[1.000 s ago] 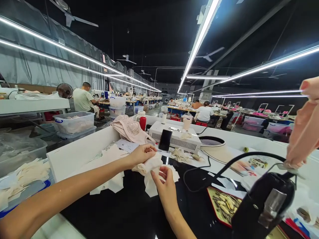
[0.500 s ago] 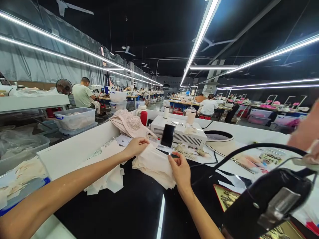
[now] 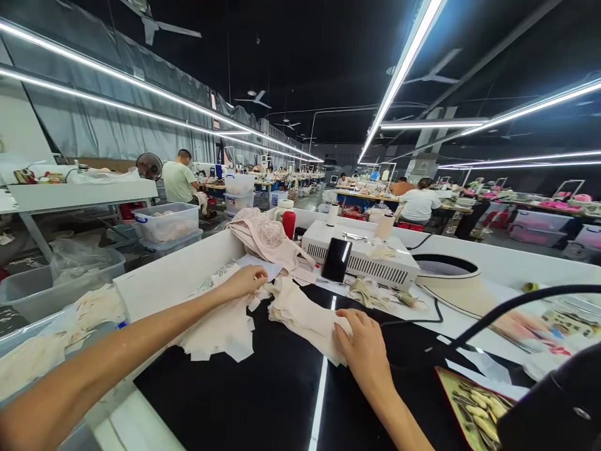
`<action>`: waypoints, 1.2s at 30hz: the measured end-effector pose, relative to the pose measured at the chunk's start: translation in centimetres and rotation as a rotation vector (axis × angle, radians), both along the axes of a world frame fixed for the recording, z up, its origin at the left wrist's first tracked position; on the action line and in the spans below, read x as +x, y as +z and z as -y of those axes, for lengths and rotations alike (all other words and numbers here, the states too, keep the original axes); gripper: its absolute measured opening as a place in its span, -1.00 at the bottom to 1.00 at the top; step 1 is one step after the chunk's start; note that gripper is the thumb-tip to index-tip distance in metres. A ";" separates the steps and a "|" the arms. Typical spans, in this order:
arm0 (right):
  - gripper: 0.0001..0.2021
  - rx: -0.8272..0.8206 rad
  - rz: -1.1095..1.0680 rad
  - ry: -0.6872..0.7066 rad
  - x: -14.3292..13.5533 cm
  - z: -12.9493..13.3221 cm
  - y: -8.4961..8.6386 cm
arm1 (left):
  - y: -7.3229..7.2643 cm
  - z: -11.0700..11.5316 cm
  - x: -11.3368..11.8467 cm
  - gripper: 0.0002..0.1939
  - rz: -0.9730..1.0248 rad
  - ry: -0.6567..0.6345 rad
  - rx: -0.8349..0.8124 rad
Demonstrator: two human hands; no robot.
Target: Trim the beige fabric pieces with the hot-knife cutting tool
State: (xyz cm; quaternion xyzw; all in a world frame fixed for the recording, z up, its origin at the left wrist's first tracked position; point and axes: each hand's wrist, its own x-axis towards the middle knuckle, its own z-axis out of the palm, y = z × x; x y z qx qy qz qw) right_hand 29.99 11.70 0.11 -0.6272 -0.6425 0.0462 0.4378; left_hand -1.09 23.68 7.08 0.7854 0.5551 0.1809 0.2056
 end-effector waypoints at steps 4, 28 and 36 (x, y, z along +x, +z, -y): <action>-0.70 0.021 0.021 0.074 -1.5 1.3 -0.1 | 0.5 -0.3 -5.7 -0.61 -0.113 0.201 0.084; -0.20 -0.602 -0.959 0.368 -14.2 8.4 2.7 | 1.5 13.9 -6.9 -0.77 0.655 -0.168 -0.093; -0.40 -0.841 -1.081 0.516 -15.4 11.4 3.4 | -0.3 18.7 -5.1 -0.66 0.743 -0.242 -0.419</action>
